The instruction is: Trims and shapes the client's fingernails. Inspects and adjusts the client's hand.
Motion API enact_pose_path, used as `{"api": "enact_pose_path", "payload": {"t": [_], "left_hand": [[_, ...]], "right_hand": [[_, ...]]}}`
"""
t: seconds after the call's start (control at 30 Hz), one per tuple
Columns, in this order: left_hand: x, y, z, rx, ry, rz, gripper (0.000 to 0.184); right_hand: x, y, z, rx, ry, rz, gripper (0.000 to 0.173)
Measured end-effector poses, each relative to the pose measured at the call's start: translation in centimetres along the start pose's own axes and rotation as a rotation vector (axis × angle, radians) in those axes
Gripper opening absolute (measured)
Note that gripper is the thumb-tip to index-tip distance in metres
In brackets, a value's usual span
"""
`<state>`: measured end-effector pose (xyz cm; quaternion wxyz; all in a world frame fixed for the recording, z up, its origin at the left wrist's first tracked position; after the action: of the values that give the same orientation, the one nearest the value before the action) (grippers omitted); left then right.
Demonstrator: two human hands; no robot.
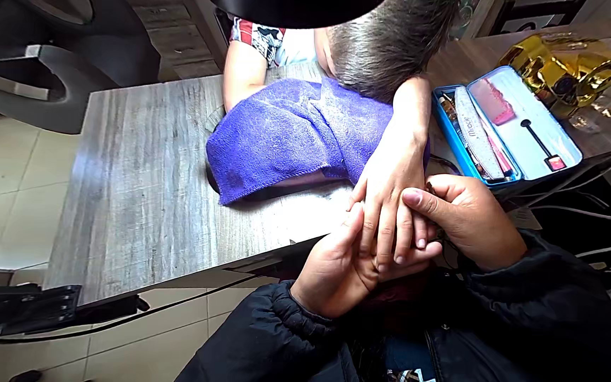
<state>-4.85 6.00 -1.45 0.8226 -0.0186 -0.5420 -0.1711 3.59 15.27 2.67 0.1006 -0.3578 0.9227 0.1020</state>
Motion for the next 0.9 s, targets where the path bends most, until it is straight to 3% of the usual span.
{"api": "enact_pose_path", "payload": {"t": [0.17, 0.23, 0.33, 0.67, 0.8, 0.9], "left_hand": [[0.4, -0.2, -0.2, -0.039, 0.031, -0.001, 0.053], [0.6, -0.3, -0.1, -0.039, 0.148, 0.005, 0.045], [0.5, -0.9, 0.1, -0.018, 0.266, 0.086, 0.027], [-1.6, -5.5, 1.2, 0.094, 0.417, 0.245, 0.028], [-3.9, -9.2, 3.1, 0.135, 0.861, 0.432, 0.034], [-2.8, -11.4, 6.8, 0.339, 1.271, 0.463, 0.031]], "right_hand": [[-0.6, -0.2, -0.2, -0.001, -0.188, 0.039, 0.033], [-0.8, -0.3, -0.2, -0.001, -0.226, 0.044, 0.033], [-0.8, -0.3, -0.3, -0.029, -0.176, 0.054, 0.033], [0.5, 0.1, -0.4, -0.081, 0.031, -0.045, 0.021], [0.5, 0.3, -0.4, -0.087, 0.091, -0.051, 0.018], [0.5, 0.3, -0.5, -0.086, 0.112, -0.059, 0.019]]}}
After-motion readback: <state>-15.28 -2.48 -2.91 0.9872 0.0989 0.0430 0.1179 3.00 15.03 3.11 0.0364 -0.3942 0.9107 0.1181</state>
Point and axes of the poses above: each hand's wrist, its own y-axis towards the middle knuckle, its own x-axis out of the palm, z = x × y, the point moved 9 cm from there along y, towards the middle knuckle, and after that the axes turned 7 degrees about -z, right-handed, at the moved point
